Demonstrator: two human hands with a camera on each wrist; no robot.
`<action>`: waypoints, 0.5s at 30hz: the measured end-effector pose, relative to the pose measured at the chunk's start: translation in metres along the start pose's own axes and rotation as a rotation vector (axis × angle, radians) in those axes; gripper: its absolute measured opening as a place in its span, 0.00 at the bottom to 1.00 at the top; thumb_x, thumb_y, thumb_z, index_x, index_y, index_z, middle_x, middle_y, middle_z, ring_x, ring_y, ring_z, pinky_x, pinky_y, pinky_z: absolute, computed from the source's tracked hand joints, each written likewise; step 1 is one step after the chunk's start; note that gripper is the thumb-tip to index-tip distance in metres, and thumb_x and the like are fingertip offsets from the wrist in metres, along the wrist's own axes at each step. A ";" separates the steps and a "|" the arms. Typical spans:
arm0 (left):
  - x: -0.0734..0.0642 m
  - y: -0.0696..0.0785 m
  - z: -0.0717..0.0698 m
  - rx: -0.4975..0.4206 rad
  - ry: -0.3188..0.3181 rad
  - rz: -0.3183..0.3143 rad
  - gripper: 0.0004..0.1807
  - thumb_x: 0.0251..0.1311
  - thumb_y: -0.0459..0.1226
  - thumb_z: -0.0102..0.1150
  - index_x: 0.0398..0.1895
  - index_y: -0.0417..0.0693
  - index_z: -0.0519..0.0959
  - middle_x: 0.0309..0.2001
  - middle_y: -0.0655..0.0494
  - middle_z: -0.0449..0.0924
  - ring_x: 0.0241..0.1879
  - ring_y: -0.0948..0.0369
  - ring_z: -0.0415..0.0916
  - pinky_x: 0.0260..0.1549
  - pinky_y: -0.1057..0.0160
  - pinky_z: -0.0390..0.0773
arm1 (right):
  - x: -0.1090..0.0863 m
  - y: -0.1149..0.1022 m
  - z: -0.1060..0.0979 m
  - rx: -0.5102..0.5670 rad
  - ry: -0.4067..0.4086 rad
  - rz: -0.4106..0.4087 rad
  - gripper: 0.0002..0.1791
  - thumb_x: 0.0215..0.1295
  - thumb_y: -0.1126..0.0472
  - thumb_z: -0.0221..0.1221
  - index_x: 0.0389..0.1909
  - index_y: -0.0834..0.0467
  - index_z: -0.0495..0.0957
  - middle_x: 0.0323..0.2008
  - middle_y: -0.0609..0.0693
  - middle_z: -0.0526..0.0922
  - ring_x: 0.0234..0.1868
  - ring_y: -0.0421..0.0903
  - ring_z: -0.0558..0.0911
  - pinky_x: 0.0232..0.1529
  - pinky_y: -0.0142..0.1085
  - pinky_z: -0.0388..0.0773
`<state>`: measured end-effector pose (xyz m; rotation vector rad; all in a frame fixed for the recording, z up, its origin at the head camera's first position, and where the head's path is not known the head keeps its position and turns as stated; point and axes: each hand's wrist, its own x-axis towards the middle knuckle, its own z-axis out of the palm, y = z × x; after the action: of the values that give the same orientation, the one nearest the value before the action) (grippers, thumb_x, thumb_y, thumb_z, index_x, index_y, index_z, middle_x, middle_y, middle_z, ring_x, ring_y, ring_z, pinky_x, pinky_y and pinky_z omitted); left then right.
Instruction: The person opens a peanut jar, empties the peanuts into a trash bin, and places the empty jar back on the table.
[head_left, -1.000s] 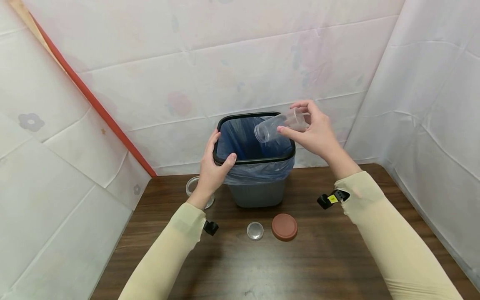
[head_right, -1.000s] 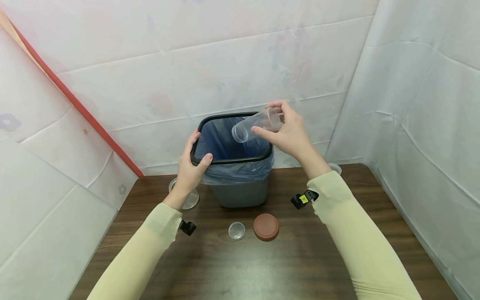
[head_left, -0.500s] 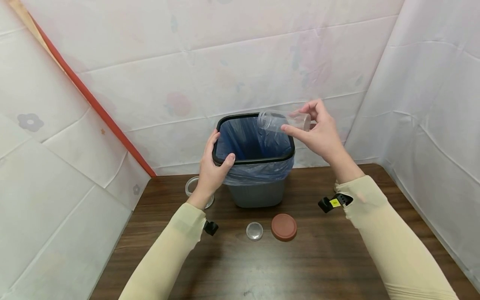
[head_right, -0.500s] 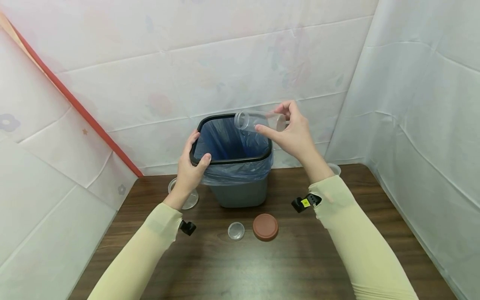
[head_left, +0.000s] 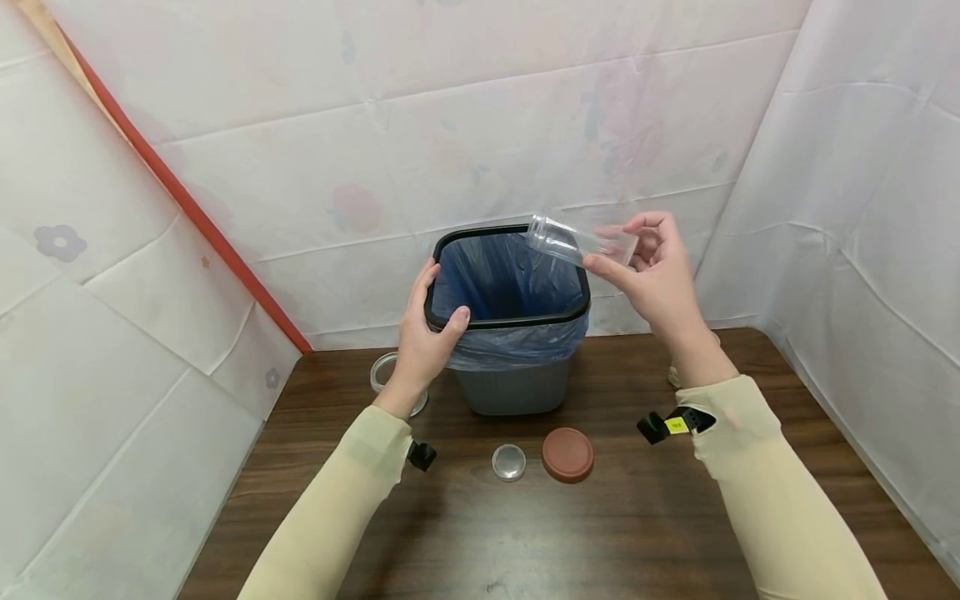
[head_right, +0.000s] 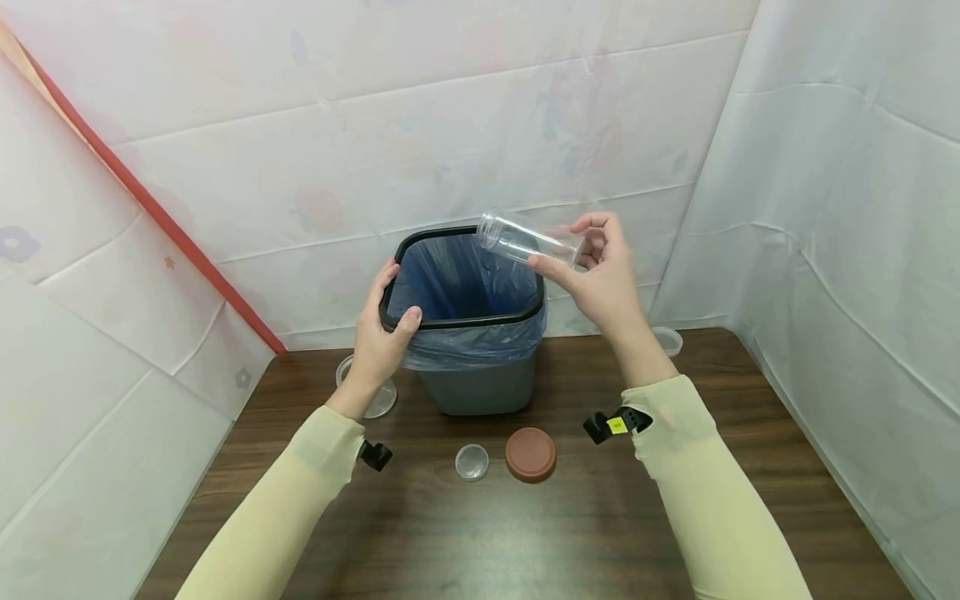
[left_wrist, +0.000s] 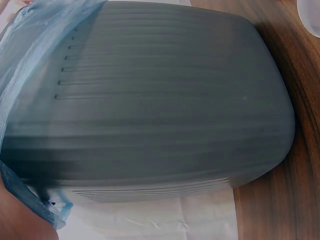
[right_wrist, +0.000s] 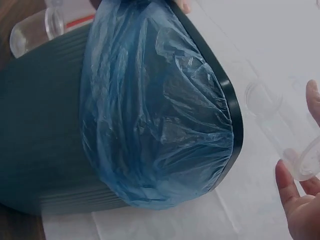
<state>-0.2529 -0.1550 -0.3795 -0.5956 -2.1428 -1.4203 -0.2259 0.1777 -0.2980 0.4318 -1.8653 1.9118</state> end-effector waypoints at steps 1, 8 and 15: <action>0.000 0.000 0.000 -0.002 0.000 0.001 0.49 0.65 0.55 0.62 0.86 0.47 0.61 0.88 0.51 0.54 0.85 0.54 0.52 0.81 0.35 0.52 | -0.002 0.002 -0.001 0.030 0.012 -0.008 0.28 0.62 0.67 0.78 0.53 0.52 0.71 0.60 0.58 0.88 0.50 0.48 0.87 0.46 0.31 0.83; -0.002 0.009 0.000 -0.023 0.001 -0.020 0.48 0.65 0.49 0.62 0.86 0.41 0.61 0.87 0.43 0.52 0.86 0.48 0.50 0.81 0.33 0.49 | -0.019 0.015 -0.009 0.193 0.117 -0.006 0.27 0.63 0.77 0.73 0.51 0.53 0.70 0.56 0.54 0.87 0.50 0.48 0.87 0.48 0.31 0.86; -0.007 0.043 -0.006 -0.043 -0.002 -0.028 0.47 0.67 0.51 0.61 0.85 0.38 0.62 0.87 0.44 0.54 0.86 0.48 0.52 0.81 0.34 0.51 | -0.036 0.023 -0.020 0.216 0.169 0.058 0.39 0.64 0.76 0.73 0.70 0.56 0.66 0.61 0.56 0.79 0.57 0.50 0.85 0.52 0.31 0.86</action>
<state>-0.2204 -0.1455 -0.3511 -0.5845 -2.1346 -1.4850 -0.2055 0.1943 -0.3372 0.2749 -1.5885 2.1268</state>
